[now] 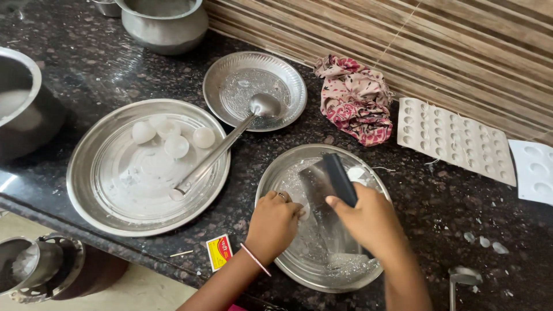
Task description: Crushing ice cubes in a bowl using a metal scraper tool.
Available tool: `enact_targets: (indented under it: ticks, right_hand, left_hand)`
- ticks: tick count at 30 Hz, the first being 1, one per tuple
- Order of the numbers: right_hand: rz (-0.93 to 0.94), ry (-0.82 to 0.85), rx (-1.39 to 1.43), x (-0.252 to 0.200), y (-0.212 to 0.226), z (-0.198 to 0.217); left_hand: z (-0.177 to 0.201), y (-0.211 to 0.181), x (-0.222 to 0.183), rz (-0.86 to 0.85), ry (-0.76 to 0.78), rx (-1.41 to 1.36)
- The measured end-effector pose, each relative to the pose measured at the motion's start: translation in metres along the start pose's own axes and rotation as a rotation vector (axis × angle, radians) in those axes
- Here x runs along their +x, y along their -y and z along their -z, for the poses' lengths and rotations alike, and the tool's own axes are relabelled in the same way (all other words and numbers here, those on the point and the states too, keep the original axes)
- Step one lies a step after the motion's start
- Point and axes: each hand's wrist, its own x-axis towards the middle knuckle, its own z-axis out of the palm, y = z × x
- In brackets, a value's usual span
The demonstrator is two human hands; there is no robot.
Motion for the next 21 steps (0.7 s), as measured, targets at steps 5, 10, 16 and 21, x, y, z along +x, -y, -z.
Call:
enact_targets:
  ticks: [5, 10, 16, 21]
  right_hand:
    - [-0.084, 0.044, -0.069, -0.005, 0.018, -0.003]
    - [-0.041, 0.014, -0.079, -0.004, 0.017, -0.006]
    - [-0.042, -0.050, -0.138, -0.007, 0.023, -0.005]
    - [-0.092, -0.035, -0.238, -0.009, 0.023, -0.009]
  left_hand:
    - [-0.001, 0.000, -0.003, 0.033, -0.010, -0.028]
    - [-0.002, 0.001, -0.001, 0.023, -0.020, -0.026]
    - [-0.004, -0.002, 0.002, 0.047, 0.007, -0.068]
    - [-0.016, -0.006, -0.002, 0.078, -0.002, -0.061]
